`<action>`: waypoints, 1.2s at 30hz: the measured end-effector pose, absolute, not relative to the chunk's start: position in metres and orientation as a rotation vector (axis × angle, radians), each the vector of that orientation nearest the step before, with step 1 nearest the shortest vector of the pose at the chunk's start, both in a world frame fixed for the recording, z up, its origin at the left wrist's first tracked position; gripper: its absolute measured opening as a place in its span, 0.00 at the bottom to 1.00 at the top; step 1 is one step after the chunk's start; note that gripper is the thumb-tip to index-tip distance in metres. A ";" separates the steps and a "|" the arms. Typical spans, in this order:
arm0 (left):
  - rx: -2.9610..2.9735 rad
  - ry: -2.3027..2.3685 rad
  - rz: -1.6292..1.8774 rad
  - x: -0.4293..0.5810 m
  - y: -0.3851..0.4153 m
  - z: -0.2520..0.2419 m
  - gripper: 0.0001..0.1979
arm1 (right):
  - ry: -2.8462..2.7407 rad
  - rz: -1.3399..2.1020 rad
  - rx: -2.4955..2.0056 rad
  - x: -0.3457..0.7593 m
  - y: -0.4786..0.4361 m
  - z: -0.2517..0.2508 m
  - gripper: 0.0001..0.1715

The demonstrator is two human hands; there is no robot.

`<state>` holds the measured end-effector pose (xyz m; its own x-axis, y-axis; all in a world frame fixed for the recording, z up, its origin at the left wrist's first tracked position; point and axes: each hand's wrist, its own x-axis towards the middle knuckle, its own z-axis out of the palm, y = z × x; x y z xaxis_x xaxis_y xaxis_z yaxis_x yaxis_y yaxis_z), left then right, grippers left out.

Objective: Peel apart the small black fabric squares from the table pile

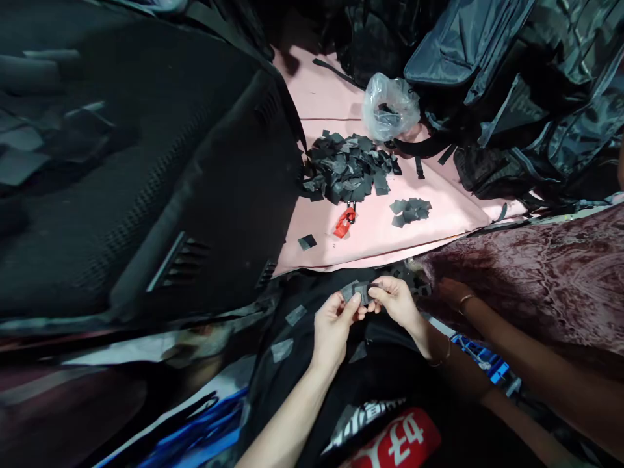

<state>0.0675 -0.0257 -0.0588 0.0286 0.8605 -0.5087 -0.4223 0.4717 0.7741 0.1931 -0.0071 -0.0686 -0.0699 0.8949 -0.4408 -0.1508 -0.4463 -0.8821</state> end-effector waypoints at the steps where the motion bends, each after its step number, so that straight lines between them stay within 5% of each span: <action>1: 0.482 1.171 1.069 0.068 -0.025 -0.059 0.14 | -0.828 1.670 -1.372 0.195 -0.007 -0.069 0.19; 9: 0.319 1.240 1.206 0.060 -0.019 -0.063 0.16 | -0.591 1.738 -1.269 0.202 -0.008 -0.074 0.32; 19: 0.764 1.321 1.171 0.063 -0.023 -0.072 0.10 | -0.773 1.623 -1.406 0.190 -0.011 -0.075 0.24; 27: 0.308 1.059 1.132 0.058 -0.018 -0.064 0.15 | -0.781 1.477 -1.413 0.204 -0.004 -0.073 0.15; 36: 0.581 1.175 1.098 0.062 -0.022 -0.067 0.13 | -0.961 1.692 -1.436 0.199 -0.004 -0.073 0.20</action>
<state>0.0616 -0.0215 -0.0666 -0.0070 0.9017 -0.4323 -0.3703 0.3992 0.8388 0.1994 -0.0039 -0.0728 -0.1327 0.8760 -0.4638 -0.0507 -0.4733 -0.8794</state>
